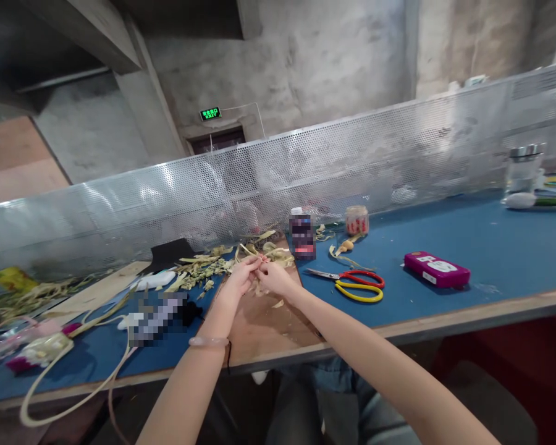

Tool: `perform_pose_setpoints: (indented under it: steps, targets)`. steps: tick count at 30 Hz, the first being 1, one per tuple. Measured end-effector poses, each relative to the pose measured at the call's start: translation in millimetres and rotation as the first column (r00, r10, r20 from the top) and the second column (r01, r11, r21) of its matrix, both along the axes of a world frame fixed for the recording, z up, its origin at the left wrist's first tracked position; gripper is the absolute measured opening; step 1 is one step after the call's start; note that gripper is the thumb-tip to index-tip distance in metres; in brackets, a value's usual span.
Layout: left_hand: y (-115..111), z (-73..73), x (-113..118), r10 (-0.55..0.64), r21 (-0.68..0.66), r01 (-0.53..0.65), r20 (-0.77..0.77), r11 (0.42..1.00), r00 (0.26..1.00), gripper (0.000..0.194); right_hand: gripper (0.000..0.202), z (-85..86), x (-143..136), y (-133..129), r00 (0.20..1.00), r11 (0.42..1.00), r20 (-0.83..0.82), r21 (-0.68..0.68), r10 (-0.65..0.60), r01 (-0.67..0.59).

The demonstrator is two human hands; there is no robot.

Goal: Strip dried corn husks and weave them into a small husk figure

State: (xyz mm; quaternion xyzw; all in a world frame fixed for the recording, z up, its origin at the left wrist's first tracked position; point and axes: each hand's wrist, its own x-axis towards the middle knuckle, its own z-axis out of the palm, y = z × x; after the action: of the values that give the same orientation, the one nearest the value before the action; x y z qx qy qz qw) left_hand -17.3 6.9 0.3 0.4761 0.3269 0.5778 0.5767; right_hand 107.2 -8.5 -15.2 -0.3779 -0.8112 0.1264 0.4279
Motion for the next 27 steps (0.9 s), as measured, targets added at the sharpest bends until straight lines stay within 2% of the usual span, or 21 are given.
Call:
perform_pose_setpoints:
  steps: [5, 9, 18, 27]
  targets:
    - [2.2, -2.0, -0.7, 0.049, -0.018, -0.049, 0.017, 0.999, 0.999, 0.008, 0.031, 1.5, -0.1, 4.4, 0.983, 0.986, -0.073, -0.016, 0.166, -0.168]
    - [1.8, -1.1, 0.4, 0.115, -0.067, -0.113, 0.034, 0.991, 0.993, 0.01, 0.027, 0.3, -0.6, 0.7, 0.971, 0.97, -0.07, -0.073, 0.226, -0.231]
    - [-5.5, 6.7, 5.3, 0.166, -0.117, -0.159, 0.051, 0.98, 0.985, 0.015, 0.026, -4.2, -0.9, -0.2, 0.976, 0.965, -0.051, -0.145, 0.212, -0.217]
    - [1.5, 1.4, 2.6, 0.162, -0.035, -0.16, 0.051, 0.986, 0.986, 0.011, 0.031, -6.9, -0.5, 3.0, 0.981, 0.966, -0.069, -0.176, 0.18, -0.19]
